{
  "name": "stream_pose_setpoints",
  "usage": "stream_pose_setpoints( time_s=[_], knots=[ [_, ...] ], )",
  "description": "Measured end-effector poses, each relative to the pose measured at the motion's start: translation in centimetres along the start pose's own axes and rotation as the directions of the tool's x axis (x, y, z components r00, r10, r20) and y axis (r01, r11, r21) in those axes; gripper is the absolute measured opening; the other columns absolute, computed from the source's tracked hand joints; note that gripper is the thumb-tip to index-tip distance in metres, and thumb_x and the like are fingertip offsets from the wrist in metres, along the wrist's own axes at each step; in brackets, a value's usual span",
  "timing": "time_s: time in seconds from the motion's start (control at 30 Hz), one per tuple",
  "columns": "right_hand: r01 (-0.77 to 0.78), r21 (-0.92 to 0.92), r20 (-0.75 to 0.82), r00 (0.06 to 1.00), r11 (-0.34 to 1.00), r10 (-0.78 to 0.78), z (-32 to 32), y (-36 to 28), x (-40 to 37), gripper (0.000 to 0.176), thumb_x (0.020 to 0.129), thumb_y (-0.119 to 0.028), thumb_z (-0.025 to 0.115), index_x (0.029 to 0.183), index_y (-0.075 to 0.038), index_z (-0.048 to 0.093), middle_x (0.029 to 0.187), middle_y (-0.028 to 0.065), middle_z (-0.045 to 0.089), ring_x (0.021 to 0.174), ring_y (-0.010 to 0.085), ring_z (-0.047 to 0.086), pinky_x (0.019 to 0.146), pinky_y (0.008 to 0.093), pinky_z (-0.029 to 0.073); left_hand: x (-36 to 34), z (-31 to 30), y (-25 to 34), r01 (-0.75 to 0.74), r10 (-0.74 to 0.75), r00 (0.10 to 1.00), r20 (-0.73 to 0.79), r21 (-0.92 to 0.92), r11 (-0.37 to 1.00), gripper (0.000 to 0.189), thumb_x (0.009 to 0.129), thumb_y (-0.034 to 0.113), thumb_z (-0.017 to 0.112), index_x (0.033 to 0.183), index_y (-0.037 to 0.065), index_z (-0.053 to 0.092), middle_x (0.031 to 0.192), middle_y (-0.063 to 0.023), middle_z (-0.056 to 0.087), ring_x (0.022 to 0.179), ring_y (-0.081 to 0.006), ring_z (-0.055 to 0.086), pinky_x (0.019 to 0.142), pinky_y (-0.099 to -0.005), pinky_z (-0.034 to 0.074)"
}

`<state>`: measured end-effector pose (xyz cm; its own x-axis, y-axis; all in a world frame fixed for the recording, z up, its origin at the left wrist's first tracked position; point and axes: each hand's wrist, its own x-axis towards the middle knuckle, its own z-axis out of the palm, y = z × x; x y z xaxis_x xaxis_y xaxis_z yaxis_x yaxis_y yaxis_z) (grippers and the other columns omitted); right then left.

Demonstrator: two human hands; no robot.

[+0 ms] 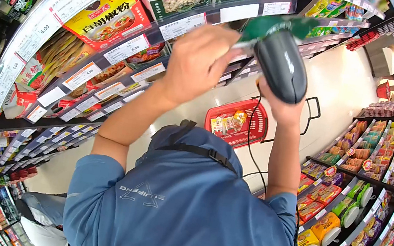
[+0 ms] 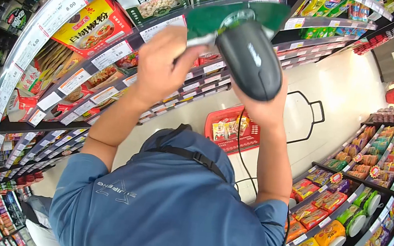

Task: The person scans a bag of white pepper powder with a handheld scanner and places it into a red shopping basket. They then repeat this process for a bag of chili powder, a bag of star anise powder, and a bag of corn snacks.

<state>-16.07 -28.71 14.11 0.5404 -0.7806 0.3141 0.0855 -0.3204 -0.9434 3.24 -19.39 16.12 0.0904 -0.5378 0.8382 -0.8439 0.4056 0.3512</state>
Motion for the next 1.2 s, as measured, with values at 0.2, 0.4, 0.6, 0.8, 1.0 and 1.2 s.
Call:
stream_pose_setpoints(
  time_s=[0.2, 0.4, 0.6, 0.8, 1.0, 1.2],
  knots=[
    [0.311, 0.046, 0.0, 0.95, 0.949, -0.311, 0.3, 0.0, 9.4, 0.039, 0.073, -0.006, 0.08, 0.108, 0.001, 0.064, 0.088, 0.0046, 0.069, 0.076, 0.0097, 0.063, 0.07, 0.026, 0.051, 6.6, -1.0, -2.7, -0.1, 0.13, 0.989, -0.071, 0.327, 0.94, 0.014, 0.081, 0.01, 0.071, 0.093, 0.003, 0.069, 0.089, -0.016, 0.068, 0.082, -0.034, 0.065, 0.072, -0.0404, 0.052],
    [0.361, 0.119, 0.141, 0.916, 0.925, -0.376, -1.6, 2.2, 15.4, 0.043, 0.076, -0.005, 0.078, 0.117, -0.002, 0.064, 0.104, 0.0015, 0.067, 0.091, 0.0101, 0.059, 0.081, 0.0263, 0.047, 7.7, 0.9, -3.8, -0.065, 0.174, 0.947, -0.269, 0.37, 0.927, 0.007, 0.079, 0.001, 0.07, 0.085, 0.001, 0.067, 0.082, -0.0155, 0.067, 0.075, -0.0321, 0.067, 0.064, -0.037, 0.053],
    [0.296, 0.02, 0.332, 0.899, 0.955, -0.285, -2.5, 2.8, 16.4, 0.043, 0.077, -0.005, 0.077, 0.118, -0.004, 0.064, 0.099, 0.0011, 0.068, 0.091, 0.0097, 0.06, 0.081, 0.0265, 0.047, 6.9, 1.8, -4.9, 0.111, 0.062, 0.946, -0.318, 0.497, 0.861, 0.006, 0.08, 0.005, 0.071, 0.081, 0.002, 0.065, 0.073, -0.0156, 0.065, 0.067, -0.0338, 0.064, 0.058, -0.0401, 0.05],
    [0.333, -0.015, 0.345, 0.887, 0.943, -0.308, -2.0, 0.9, 15.9, 0.07, 0.069, -0.004, 0.076, 0.133, 0.004, 0.049, 0.145, 0.0184, 0.044, 0.116, 0.0257, 0.059, 0.098, 0.035, 0.046, 7.1, 2.1, -4.8, 0.207, -0.03, 0.956, -0.291, 0.6, 0.773, 0.015, 0.082, 0.011, 0.07, 0.073, 0.003, 0.061, 0.065, -0.016, 0.062, 0.06, -0.0347, 0.063, 0.054, -0.0435, 0.048],
    [0.622, -0.197, 0.346, 0.767, 0.758, -0.54, -2.1, 2.4, 13.2, 0.057, 0.064, -0.001, 0.072, 0.12, -0.001, 0.062, 0.141, 0.0146, 0.048, 0.102, 0.0214, 0.064, 0.091, 0.0311, 0.048, 7.6, 1.9, -3.9, 0.263, -0.138, 0.961, -0.239, 0.647, 0.716, 0.016, 0.081, 0.014, 0.072, 0.072, 0.004, 0.062, 0.063, -0.0156, 0.062, 0.059, -0.0351, 0.063, 0.052, -0.045, 0.048],
    [0.698, -0.388, 0.467, 0.712, 0.601, -0.525, -1.1, 2.5, 13.6, 0.059, 0.057, -0.003, 0.07, 0.116, -0.004, 0.065, 0.15, 0.0126, 0.039, 0.108, 0.0324, 0.064, 0.086, 0.0428, 0.054, 7.8, 2.6, -5.8, 0.259, -0.183, 0.965, -0.187, 0.771, 0.582, 0.019, 0.084, 0.031, 0.068, 0.078, 0.013, 0.071, 0.059, -0.0117, 0.065, 0.056, -0.0342, 0.065, 0.056, -0.0433, 0.054]
  ],
)
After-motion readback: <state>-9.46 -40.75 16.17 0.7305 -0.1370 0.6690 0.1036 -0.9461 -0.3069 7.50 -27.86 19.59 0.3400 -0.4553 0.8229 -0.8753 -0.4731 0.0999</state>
